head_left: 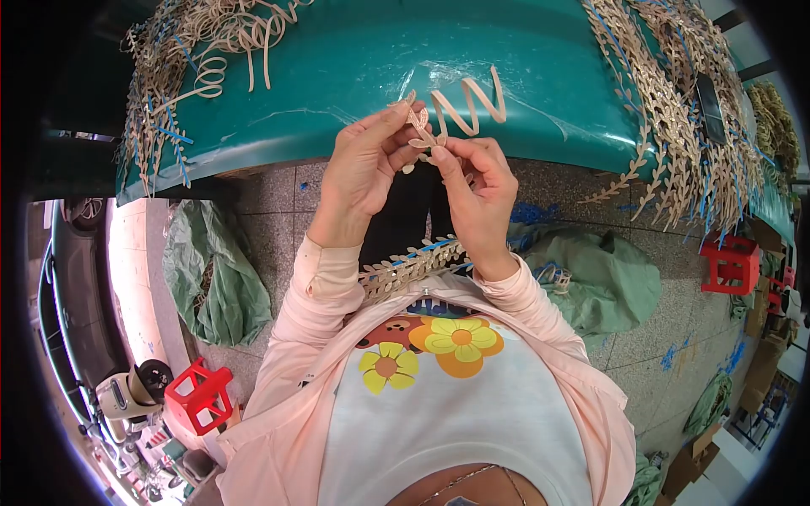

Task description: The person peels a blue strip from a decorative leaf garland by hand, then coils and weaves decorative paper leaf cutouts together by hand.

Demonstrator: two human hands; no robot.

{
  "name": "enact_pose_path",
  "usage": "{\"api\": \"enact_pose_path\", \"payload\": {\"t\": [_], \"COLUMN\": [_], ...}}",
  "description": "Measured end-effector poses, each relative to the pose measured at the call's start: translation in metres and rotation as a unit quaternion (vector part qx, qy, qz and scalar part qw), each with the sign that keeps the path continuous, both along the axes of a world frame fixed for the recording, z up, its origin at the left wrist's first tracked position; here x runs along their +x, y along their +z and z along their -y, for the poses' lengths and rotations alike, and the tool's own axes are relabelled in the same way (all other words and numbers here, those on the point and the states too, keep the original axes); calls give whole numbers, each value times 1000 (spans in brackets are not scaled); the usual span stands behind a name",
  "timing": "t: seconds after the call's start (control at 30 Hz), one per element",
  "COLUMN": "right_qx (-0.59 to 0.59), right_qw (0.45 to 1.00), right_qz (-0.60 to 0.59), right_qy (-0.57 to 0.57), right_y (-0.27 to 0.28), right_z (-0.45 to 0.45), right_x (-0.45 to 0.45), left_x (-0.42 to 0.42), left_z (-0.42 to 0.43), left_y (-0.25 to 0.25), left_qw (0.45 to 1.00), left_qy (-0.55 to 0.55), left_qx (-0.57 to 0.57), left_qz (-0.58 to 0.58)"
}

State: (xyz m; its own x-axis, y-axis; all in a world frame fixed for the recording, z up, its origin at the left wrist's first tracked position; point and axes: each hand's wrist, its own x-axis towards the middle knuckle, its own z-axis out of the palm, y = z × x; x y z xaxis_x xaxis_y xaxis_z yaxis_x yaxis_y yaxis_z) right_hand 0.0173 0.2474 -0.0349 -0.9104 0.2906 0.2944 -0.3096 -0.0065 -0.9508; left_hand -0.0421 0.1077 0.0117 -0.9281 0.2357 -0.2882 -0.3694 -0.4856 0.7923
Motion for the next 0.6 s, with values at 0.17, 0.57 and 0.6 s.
{"api": "enact_pose_path", "payload": {"t": [0.17,0.57,0.6], "right_qx": [35,28,0], "right_qw": [999,999,1000], "right_qz": [6,-16,-9], "right_qy": [-6,-2,8], "right_y": [5,9,6], "right_z": [-4,-11,-10], "right_x": [-4,-11,-11], "left_x": [-5,0,0], "left_z": [-1,-7,-6], "left_y": [2,5,8], "left_qw": [998,994,996], "left_qy": [-7,6,6], "left_qx": [55,-70,-65], "left_qz": [29,-86,-65]}}
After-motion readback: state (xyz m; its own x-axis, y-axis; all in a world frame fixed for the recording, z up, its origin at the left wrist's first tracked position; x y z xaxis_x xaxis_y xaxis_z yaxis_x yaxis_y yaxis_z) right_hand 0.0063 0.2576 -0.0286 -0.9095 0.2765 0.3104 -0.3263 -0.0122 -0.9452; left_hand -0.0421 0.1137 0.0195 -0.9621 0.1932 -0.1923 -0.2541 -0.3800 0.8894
